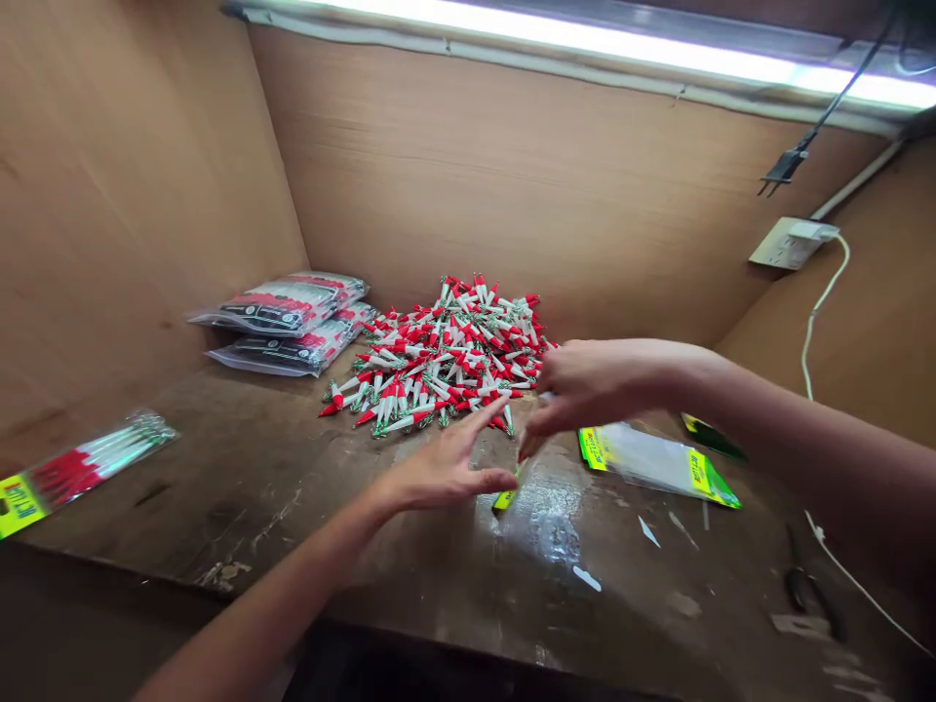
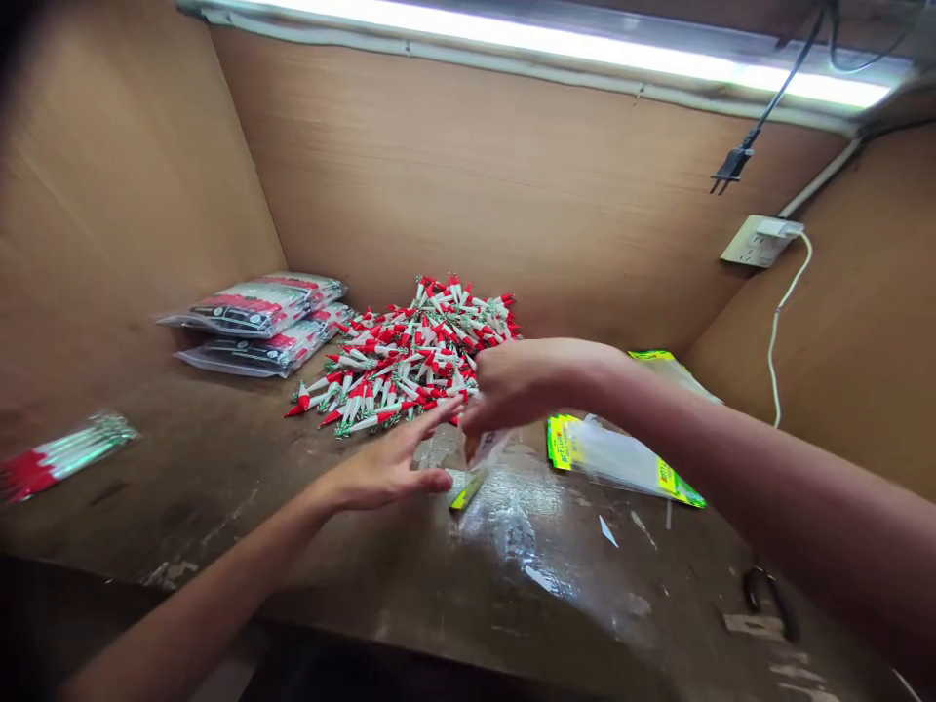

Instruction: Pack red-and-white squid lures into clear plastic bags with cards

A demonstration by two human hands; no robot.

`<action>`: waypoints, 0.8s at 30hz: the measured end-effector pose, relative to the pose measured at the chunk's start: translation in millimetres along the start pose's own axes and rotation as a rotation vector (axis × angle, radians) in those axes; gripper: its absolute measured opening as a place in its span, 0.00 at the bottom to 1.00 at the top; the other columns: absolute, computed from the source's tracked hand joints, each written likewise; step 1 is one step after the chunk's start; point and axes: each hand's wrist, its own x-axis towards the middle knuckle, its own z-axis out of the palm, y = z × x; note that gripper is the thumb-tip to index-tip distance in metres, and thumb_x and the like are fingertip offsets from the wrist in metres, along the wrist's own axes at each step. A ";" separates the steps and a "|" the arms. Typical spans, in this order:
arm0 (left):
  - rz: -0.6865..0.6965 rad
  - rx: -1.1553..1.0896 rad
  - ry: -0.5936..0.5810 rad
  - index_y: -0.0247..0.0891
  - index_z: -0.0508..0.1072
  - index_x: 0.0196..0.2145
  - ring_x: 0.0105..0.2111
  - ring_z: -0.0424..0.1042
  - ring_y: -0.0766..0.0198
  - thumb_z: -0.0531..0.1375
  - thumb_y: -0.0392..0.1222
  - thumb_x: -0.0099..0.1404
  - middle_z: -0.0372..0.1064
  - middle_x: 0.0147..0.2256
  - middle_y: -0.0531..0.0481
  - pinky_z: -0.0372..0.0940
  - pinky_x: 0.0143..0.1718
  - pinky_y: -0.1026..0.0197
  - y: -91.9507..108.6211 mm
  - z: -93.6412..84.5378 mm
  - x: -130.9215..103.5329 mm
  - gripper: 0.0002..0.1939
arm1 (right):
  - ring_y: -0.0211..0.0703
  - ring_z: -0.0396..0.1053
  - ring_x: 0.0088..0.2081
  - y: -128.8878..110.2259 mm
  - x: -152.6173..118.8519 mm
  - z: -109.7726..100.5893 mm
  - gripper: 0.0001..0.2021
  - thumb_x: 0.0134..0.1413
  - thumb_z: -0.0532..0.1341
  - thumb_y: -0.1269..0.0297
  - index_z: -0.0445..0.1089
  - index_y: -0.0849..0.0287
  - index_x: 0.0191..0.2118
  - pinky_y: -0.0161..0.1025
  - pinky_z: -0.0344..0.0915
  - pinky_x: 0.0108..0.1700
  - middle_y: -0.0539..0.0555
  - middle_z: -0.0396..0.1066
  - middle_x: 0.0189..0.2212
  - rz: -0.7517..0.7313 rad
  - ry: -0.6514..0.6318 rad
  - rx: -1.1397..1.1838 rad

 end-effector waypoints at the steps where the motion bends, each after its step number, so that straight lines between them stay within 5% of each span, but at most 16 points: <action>1: 0.018 -0.044 -0.066 0.42 0.64 0.63 0.64 0.60 0.45 0.68 0.60 0.59 0.65 0.62 0.38 0.59 0.61 0.40 -3.6 1.7 9.0 0.40 | 0.40 0.66 0.26 -5.9 13.3 -9.1 0.21 0.51 0.66 0.46 0.74 0.62 0.23 0.36 0.61 0.28 0.51 0.67 0.19 0.033 -0.130 -0.082; 5: -0.012 -0.294 -0.179 0.37 0.69 0.58 0.54 0.71 0.43 0.70 0.64 0.52 0.72 0.53 0.39 0.66 0.53 0.42 -15.0 14.1 28.8 0.42 | 0.40 0.63 0.23 -24.8 47.4 -24.1 0.22 0.50 0.65 0.46 0.72 0.62 0.20 0.36 0.58 0.23 0.50 0.63 0.17 0.030 -0.251 -0.127; 9: 0.036 -0.610 -0.214 0.41 0.58 0.66 0.62 0.62 0.40 0.73 0.64 0.47 0.64 0.61 0.36 0.59 0.60 0.39 -19.9 18.5 28.1 0.56 | 0.39 0.64 0.24 -32.8 49.3 -27.2 0.21 0.53 0.63 0.48 0.76 0.63 0.24 0.35 0.57 0.23 0.51 0.65 0.18 -0.027 -0.213 -0.097; 12: 0.042 -0.797 -0.229 0.43 0.60 0.65 0.65 0.58 0.42 0.75 0.59 0.48 0.61 0.63 0.35 0.55 0.63 0.38 -20.1 19.2 23.8 0.52 | 0.40 0.66 0.25 -34.1 48.2 -29.2 0.22 0.54 0.62 0.47 0.79 0.65 0.29 0.36 0.59 0.24 0.52 0.69 0.21 -0.040 -0.225 -0.072; 18: -0.025 -0.694 -0.190 0.42 0.71 0.56 0.57 0.68 0.47 0.73 0.51 0.54 0.69 0.56 0.41 0.62 0.57 0.41 -20.3 22.5 17.9 0.34 | 0.43 0.69 0.28 -35.4 46.2 -36.6 0.23 0.53 0.64 0.45 0.80 0.66 0.33 0.36 0.63 0.28 0.54 0.74 0.25 -0.042 -0.190 0.052; 24: -0.101 -0.773 -0.191 0.42 0.65 0.61 0.47 0.71 0.53 0.71 0.48 0.55 0.70 0.47 0.43 0.69 0.45 0.52 -26.2 26.2 11.5 0.38 | 0.43 0.70 0.30 -31.9 41.8 -34.9 0.23 0.56 0.63 0.46 0.80 0.66 0.36 0.36 0.65 0.30 0.55 0.76 0.27 -0.055 -0.216 0.144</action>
